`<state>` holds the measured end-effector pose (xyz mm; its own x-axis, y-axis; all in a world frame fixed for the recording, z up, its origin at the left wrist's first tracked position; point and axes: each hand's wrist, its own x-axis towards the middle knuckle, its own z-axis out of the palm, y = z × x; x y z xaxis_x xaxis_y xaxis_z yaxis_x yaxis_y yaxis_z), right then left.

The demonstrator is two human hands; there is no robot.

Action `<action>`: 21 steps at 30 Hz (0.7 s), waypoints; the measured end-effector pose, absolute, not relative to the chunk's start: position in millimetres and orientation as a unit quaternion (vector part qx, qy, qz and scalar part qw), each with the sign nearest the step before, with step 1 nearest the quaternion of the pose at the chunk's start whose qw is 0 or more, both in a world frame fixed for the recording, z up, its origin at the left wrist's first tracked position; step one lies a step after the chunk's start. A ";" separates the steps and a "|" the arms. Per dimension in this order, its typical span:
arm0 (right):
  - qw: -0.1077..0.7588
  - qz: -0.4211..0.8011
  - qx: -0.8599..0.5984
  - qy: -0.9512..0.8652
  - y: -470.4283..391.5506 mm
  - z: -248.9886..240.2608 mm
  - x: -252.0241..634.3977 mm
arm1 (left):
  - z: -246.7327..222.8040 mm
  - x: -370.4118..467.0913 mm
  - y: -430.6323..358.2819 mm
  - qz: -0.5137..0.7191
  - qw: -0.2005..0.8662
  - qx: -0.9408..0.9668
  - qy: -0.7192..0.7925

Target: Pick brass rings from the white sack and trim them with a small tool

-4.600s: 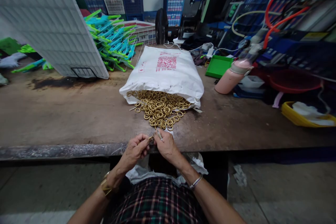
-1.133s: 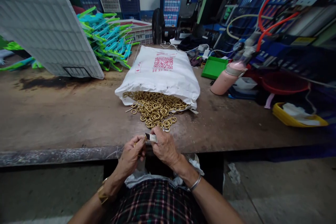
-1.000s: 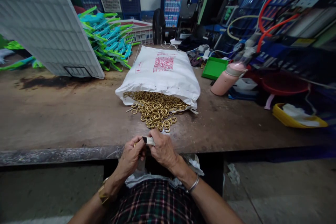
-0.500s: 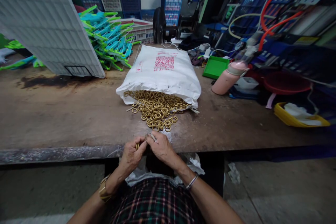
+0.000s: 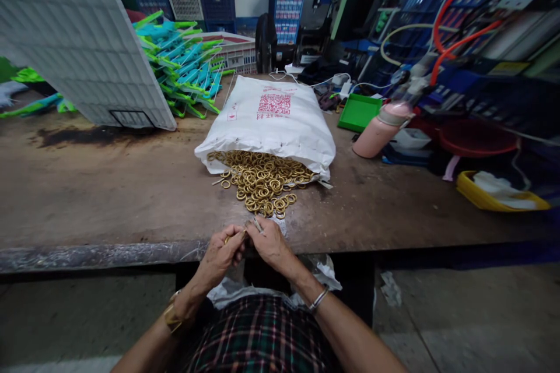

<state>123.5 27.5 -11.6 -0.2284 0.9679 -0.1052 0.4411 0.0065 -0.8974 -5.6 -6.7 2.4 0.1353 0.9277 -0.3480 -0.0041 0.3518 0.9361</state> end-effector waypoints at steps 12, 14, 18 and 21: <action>0.308 0.437 -0.537 -0.653 32.1 -14.1 121.4 | -2.2 -10.8 -7.4 0.415 0.667 0.369 0.496; 0.305 0.443 -0.532 -0.654 31.6 -12.7 120.2 | -3.2 -11.3 -7.7 0.420 0.666 0.365 0.497; 0.298 0.440 -0.527 -0.663 29.8 -10.7 118.6 | -2.8 -10.9 -7.9 0.412 0.648 0.381 0.515; 0.297 0.433 -0.529 -0.667 29.4 -11.0 117.9 | -2.4 -10.8 -8.4 0.406 0.643 0.389 0.520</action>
